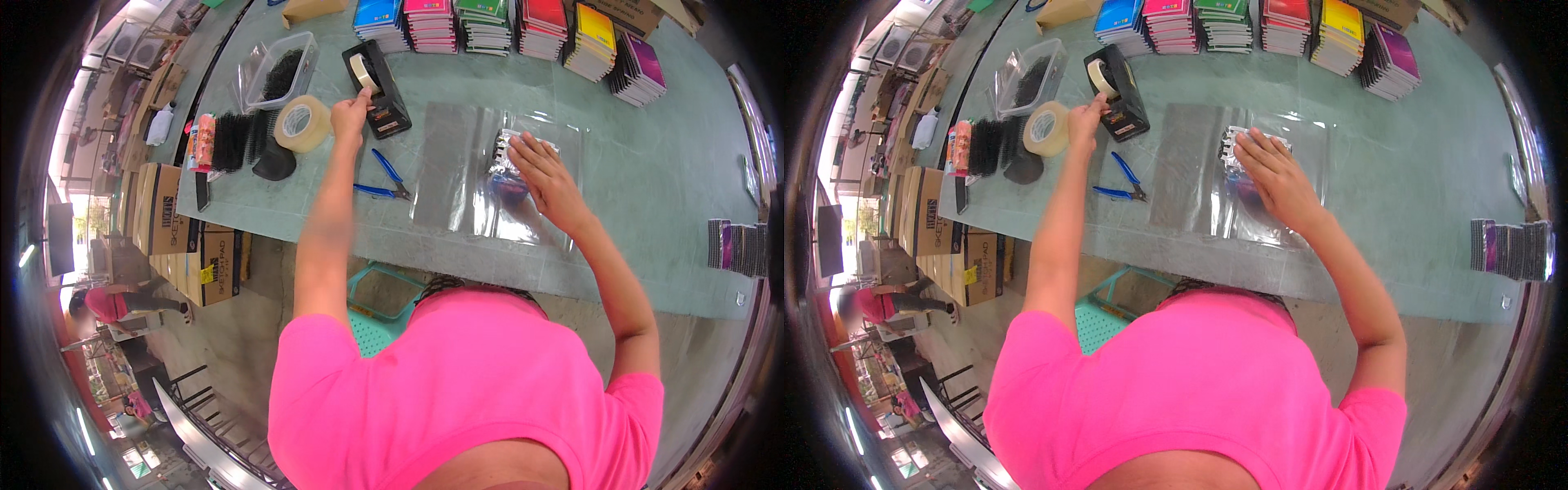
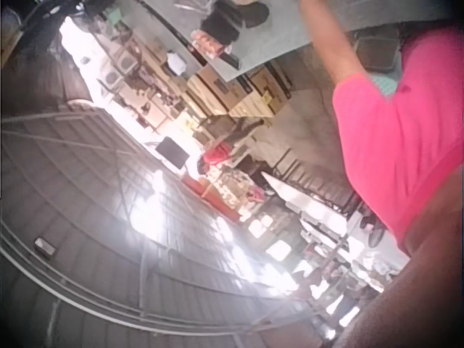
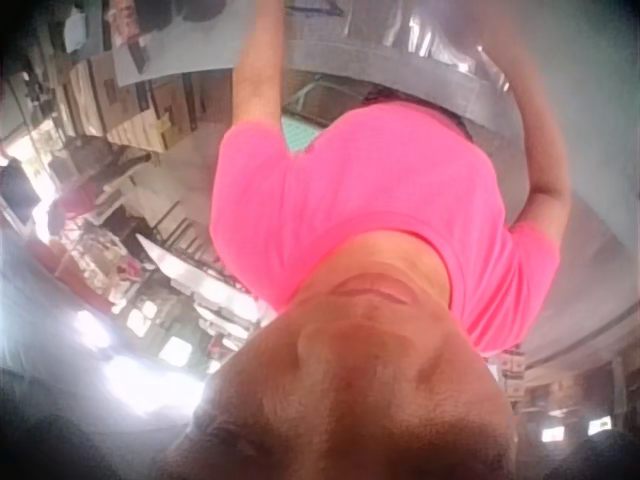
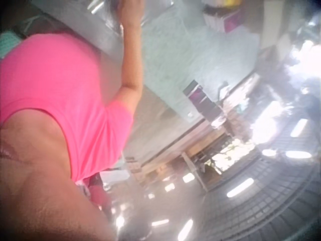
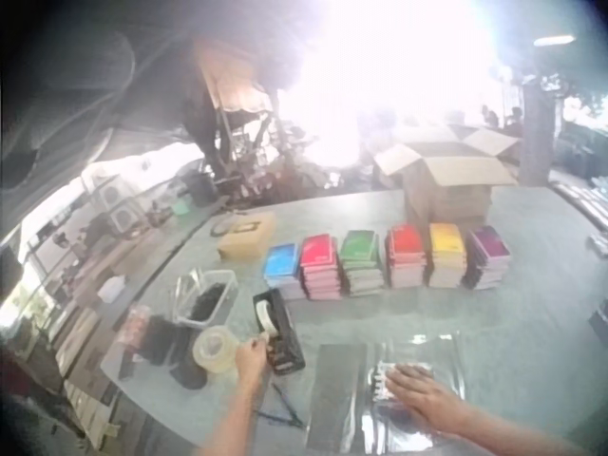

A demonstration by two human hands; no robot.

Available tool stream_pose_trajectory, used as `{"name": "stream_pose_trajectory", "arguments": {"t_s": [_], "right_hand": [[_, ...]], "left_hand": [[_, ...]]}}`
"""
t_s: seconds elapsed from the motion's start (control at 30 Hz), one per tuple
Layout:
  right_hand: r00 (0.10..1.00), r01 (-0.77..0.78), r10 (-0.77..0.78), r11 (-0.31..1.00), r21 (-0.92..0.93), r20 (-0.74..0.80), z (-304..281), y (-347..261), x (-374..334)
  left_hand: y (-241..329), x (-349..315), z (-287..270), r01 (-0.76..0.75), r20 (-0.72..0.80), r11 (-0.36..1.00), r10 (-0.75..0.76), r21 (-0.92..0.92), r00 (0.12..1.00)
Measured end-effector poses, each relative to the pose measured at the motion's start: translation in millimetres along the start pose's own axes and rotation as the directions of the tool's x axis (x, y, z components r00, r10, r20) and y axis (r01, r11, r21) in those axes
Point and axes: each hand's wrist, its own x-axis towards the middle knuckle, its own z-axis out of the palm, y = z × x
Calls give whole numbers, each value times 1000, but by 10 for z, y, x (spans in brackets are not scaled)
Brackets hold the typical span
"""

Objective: The person gathers stacks of small notebooks, inserts them into clear plastic sleeves, and seals the sleeves using tape from a dispenser.

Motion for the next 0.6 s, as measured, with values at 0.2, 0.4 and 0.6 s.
{"name": "stream_pose_trajectory", "arguments": {"t_s": [0.2, 0.4, 0.6], "right_hand": [[995, 9, -5, 999, 39, -104, 100, 69, -89], [991, -6, 28, 986, 167, -131, 72, 66, -57], [991, -6, 35, 974, 225, -126, 121, 127, -74]], "left_hand": [[173, -8, 83, -102, 91, 993, 107, -57, 990], [-148, -696, -133, 206, 149, 963, -233, 176, 961], [431, -1261, 27, -54, 262, 991, 85, -125, 961]]}}
